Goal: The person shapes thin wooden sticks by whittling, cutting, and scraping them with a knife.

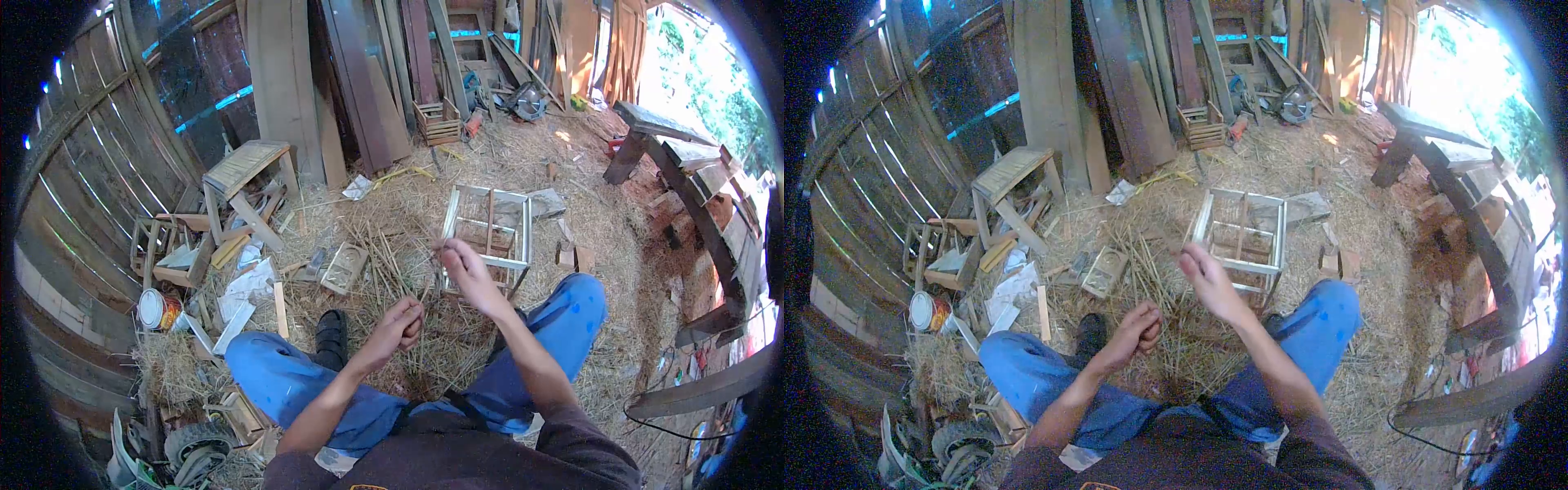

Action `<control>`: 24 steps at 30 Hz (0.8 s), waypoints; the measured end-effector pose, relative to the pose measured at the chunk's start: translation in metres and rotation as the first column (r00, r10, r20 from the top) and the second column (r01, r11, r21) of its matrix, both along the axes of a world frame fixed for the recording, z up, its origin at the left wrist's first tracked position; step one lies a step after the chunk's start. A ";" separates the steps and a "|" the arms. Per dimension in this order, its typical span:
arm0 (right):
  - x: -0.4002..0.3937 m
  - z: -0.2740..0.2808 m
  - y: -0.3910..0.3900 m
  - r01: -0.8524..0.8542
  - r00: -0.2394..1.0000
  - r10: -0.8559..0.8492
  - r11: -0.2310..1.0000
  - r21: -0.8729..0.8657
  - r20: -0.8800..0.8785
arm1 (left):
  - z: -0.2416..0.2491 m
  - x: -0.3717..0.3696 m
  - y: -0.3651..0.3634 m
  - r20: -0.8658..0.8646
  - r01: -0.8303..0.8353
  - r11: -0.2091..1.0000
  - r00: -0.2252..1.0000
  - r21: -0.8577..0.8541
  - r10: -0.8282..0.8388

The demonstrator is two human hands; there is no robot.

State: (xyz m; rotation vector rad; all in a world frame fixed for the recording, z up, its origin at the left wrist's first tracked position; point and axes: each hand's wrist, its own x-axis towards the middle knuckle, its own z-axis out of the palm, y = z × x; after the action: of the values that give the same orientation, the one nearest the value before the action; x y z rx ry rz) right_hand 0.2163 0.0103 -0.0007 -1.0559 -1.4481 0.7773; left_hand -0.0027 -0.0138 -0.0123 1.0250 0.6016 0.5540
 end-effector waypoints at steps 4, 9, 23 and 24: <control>-0.008 0.009 -0.003 -0.104 0.993 0.098 0.989 -0.107 -0.061 | 0.003 0.002 0.000 -0.060 -0.048 0.995 0.997 0.084 0.053; -0.021 0.009 -0.007 -0.062 0.987 0.071 0.996 -0.064 0.144 | -0.004 0.020 0.008 0.010 -0.231 0.955 0.972 0.185 0.233; -0.035 0.013 -0.025 -0.031 0.816 -0.058 0.989 0.143 0.575 | -0.005 0.012 0.016 -0.011 -0.356 0.934 0.934 -0.004 0.356; -0.033 0.019 -0.025 -0.020 0.789 -0.077 0.988 0.151 0.609 | -0.006 0.012 0.016 -0.034 -0.367 0.929 0.929 0.054 0.369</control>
State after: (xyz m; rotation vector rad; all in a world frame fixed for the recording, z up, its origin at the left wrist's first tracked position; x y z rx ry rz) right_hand 0.1836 -0.0151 0.0184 -1.2764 -2.0000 0.2858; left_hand 0.0095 0.0023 -0.0180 0.9745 0.8313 0.8811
